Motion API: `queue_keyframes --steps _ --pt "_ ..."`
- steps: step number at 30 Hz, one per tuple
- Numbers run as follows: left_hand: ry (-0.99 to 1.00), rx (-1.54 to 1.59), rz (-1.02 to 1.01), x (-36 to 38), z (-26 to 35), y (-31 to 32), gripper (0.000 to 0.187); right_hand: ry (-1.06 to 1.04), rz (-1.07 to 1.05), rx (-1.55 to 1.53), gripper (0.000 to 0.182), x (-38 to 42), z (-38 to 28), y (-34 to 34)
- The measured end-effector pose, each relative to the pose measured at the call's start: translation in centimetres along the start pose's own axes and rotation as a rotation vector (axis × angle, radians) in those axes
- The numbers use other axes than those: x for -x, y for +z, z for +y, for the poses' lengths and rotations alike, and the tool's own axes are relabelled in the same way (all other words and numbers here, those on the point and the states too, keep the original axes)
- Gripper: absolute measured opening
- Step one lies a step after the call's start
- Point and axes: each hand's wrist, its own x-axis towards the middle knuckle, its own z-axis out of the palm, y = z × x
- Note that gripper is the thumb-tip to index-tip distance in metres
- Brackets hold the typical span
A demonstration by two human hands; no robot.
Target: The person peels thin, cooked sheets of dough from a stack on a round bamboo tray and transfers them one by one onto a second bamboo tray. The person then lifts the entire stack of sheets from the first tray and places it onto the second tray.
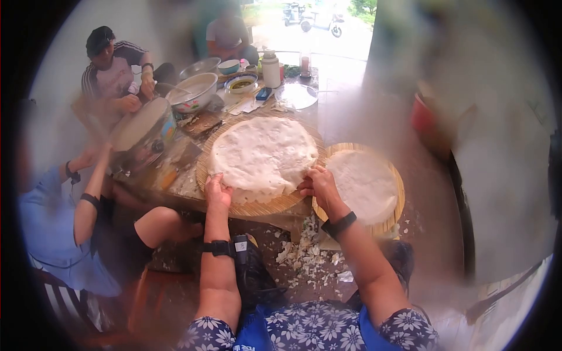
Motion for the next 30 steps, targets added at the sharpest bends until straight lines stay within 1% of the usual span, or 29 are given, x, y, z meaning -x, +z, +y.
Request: queue_keyframes --steps 4,7,11,14,18,21,22,25,28,30 --pt "0.009 -0.031 0.021 -1.7 -0.7 -1.5 0.041 0.020 0.026 0.058 0.013 -0.2 -0.1 -0.1" --pt "0.018 -0.069 0.045 -0.8 -0.4 -0.5 0.036 0.053 0.015 0.073 0.014 0.0 -0.3 -0.3" --pt "0.039 -0.064 0.032 -1.4 -0.7 -0.7 0.039 0.037 0.033 0.074 0.020 1.4 -0.5 -1.9" --pt "0.040 -0.060 0.017 -1.4 -0.7 -0.8 0.042 0.032 0.058 0.027 0.024 2.5 -0.6 -5.2" --pt "0.063 -0.073 0.056 -1.1 -0.7 -0.3 0.044 0.031 0.236 -0.001 0.022 3.4 0.5 -10.8" --pt "0.075 -0.079 0.071 -0.7 -0.6 0.1 0.042 0.064 0.395 -0.076 0.020 3.6 2.7 -14.9" --pt "0.077 -0.079 0.076 -0.5 -0.5 0.2 0.041 0.067 0.416 -0.098 0.019 3.7 3.5 -16.2" --pt "0.129 -0.104 0.094 -0.3 -0.6 0.3 0.043 0.089 0.464 -0.146 0.015 3.7 6.2 -19.8" --pt "0.208 -0.254 0.223 -1.3 -1.0 -0.7 0.054 0.111 0.498 -0.175 0.014 4.6 7.3 -21.2" --pt "0.412 -0.429 0.268 -1.6 -1.2 -1.3 0.053 0.119 0.517 -0.193 0.015 4.9 8.0 -22.1"
